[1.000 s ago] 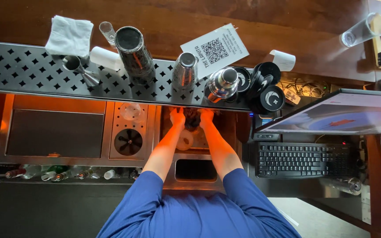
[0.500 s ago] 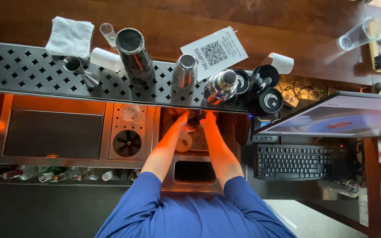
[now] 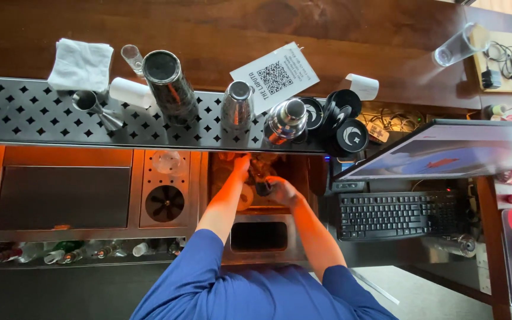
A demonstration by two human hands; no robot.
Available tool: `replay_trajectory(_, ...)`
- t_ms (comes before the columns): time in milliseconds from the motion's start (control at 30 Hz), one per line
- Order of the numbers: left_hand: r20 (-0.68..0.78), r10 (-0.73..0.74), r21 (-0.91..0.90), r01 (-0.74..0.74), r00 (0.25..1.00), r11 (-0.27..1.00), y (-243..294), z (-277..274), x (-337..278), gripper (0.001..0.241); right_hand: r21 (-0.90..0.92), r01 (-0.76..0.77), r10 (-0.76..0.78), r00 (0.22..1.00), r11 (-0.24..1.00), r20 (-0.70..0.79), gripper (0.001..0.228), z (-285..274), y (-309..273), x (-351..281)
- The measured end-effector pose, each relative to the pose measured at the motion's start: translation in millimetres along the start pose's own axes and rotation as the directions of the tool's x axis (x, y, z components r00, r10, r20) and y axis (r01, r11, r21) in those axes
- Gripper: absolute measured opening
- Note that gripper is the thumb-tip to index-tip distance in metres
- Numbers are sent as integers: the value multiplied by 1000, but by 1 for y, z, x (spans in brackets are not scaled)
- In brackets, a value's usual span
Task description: The person washes a dark cloth in a sink, wrings it out, and then uses it to wipe a wooden bar counter. They move a plastic cup and a small container of food scraps, then wipe the counter surface and the container itself.
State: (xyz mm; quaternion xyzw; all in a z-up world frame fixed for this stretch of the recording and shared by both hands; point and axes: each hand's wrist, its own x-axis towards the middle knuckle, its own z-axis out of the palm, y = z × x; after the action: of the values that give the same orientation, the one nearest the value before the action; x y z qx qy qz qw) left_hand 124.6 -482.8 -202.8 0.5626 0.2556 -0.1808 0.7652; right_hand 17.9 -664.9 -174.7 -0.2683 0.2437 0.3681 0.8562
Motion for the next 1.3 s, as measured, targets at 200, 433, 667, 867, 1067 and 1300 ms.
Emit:
replay_trajectory(200,71,67,-21,-65,995,998,100,28,-82,33,-573,160,-384,875,804,-296,32,-62,-8,65)
replay_trajectory(433,208,113,-16,-113,972,994,63,43,-65,36,-554,438,-597,790,708,-139,46,-37,-34,139)
replay_trajectory(667,128,375,373,-395,918,840,16,0,-24,30,-673,540,-809,569,505,-151,61,-53,-36,187)
replay_trajectory(867,88,387,444,-384,918,809,20,8,-17,37,-621,557,-805,548,552,-225,57,-63,-35,201)
replay_trajectory(1067,78,308,227,-318,948,921,-4,10,-9,54,-543,516,-740,559,663,-374,51,-83,-35,208)
replay_trajectory(1300,-5,448,576,-364,894,732,-5,10,2,39,-534,272,-557,666,801,-497,46,28,-27,117)
